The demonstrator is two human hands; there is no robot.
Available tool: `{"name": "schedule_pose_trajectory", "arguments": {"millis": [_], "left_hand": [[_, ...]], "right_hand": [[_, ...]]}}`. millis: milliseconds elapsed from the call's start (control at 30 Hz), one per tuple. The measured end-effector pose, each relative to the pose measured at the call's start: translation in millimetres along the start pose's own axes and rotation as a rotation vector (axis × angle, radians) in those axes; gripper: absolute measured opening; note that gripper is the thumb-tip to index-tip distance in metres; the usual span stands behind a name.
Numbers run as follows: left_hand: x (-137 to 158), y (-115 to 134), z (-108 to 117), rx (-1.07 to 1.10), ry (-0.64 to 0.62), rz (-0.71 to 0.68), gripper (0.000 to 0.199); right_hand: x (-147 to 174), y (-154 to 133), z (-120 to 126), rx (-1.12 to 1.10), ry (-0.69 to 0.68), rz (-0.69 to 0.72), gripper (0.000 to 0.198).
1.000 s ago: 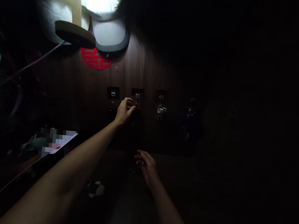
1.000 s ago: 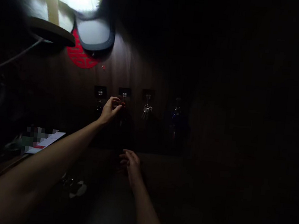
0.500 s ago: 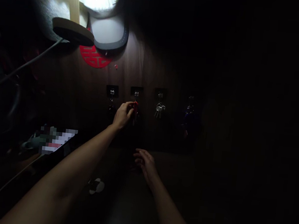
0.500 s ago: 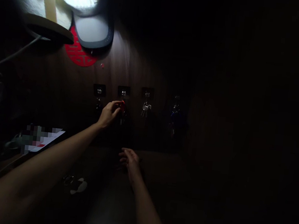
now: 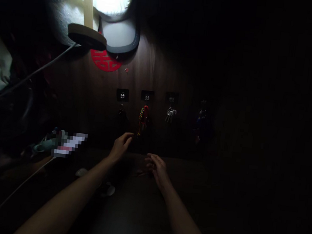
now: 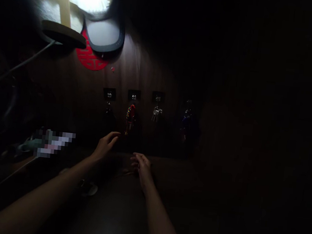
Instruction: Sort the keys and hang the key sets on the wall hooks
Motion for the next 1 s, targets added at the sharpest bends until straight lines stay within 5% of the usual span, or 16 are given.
{"name": "schedule_pose_trajectory", "arguments": {"millis": [233, 500, 1000], "left_hand": [[46.4, -23.8, 10.7, -0.017, 0.052, 0.143, 0.025], [76.7, -25.6, 1.3, -0.083, 0.043, 0.137, 0.023], [109.5, -0.5, -42.4, -0.572, -0.447, -0.11, 0.026]], "right_hand": [[0.8, -2.8, 4.0, 0.006, 0.034, 0.017, 0.033], [-0.6, -3.9, 9.3, 0.043, 0.066, 0.061, 0.03], [-13.3, -7.4, 27.4, 0.354, 0.192, 0.206, 0.019]]}}
Point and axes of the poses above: each hand's wrist, its own x-axis away from the middle knuckle, its own z-axis out of the back of the hand, y = z × x, the point moved 7 cm from there along -x, towards the middle knuckle
